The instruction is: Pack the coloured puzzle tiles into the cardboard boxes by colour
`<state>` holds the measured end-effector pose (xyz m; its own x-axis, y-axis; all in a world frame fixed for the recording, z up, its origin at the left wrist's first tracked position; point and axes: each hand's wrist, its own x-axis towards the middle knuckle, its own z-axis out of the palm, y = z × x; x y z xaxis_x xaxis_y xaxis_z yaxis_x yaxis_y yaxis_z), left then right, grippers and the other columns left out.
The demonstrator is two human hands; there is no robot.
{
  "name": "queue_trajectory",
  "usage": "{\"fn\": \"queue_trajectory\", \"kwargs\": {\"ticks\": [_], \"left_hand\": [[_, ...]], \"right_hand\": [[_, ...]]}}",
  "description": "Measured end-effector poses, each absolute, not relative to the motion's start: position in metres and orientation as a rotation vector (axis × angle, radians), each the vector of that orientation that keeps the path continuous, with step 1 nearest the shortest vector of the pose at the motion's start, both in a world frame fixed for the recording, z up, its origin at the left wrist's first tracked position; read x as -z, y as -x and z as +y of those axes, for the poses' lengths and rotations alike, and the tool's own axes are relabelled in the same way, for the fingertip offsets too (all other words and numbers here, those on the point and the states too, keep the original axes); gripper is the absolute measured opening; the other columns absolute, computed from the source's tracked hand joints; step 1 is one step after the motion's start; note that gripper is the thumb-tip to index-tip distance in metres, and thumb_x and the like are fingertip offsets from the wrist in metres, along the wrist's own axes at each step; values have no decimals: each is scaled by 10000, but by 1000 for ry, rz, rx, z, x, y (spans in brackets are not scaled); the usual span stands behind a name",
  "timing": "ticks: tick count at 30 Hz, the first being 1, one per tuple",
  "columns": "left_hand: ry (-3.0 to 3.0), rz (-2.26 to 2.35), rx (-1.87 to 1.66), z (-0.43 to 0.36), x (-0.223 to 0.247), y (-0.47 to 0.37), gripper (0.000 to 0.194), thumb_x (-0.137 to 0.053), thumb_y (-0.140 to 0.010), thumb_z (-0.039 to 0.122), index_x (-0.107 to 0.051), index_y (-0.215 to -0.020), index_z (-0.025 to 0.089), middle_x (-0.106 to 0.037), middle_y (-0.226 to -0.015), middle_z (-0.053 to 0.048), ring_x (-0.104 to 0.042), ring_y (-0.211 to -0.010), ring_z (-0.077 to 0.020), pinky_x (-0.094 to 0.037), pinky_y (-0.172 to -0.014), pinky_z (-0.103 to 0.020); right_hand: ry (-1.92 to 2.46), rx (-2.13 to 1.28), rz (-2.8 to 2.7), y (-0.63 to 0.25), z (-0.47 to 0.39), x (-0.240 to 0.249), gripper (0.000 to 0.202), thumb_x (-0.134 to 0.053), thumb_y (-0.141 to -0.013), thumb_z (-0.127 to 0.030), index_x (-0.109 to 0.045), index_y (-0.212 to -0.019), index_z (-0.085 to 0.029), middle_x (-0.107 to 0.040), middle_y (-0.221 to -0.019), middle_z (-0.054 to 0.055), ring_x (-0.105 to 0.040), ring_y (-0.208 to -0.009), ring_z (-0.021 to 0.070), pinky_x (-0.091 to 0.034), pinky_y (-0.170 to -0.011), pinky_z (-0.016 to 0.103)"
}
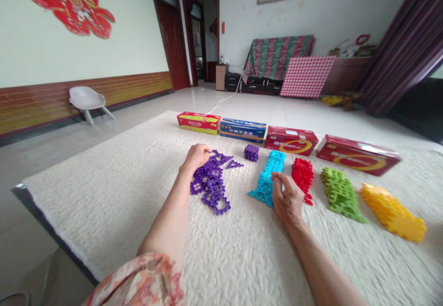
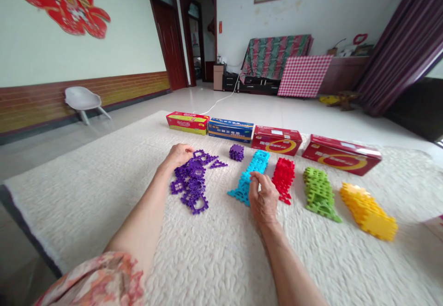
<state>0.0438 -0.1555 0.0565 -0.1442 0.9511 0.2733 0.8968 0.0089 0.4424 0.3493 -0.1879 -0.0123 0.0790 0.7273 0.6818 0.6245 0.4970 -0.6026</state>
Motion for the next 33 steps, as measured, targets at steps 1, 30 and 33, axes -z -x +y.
{"fn": "queue_trajectory", "kwargs": {"ticks": [1, 30, 33], "left_hand": [[-2017, 2108, -829, -156, -57, -53, 277, -555, -764, 147, -766, -930, 214, -762, -923, -38, -685, -872, -179, -490, -829, -252], [-2384, 1735, -592, -235, -44, -86, 321, -613, -756, 241, -699, -1062, 203, -695, -1054, -62, -630, -1016, -212, -455, -960, -325], [-2383, 1710, -595, -251, -31, -89, 417, -690, -726, 307, -660, -1131, 215, -622, -1236, -82, -554, -1181, -246, -395, -1057, -375]], "right_hand": [[1188, -113, -1613, -349, -188, 12, 257, -451, -894, -312, -679, -910, -194, -696, -820, 52, -641, -733, 177, -469, -676, 294], [1177, 23, -1677, -346, -197, 7, 268, -427, -888, -268, -681, -922, -190, -668, -816, 62, -601, -753, 186, -457, -730, 316], [1152, 59, -1746, -345, -203, 7, 258, -427, -885, -237, -672, -952, -191, -662, -848, 65, -595, -790, 193, -452, -754, 326]]}}
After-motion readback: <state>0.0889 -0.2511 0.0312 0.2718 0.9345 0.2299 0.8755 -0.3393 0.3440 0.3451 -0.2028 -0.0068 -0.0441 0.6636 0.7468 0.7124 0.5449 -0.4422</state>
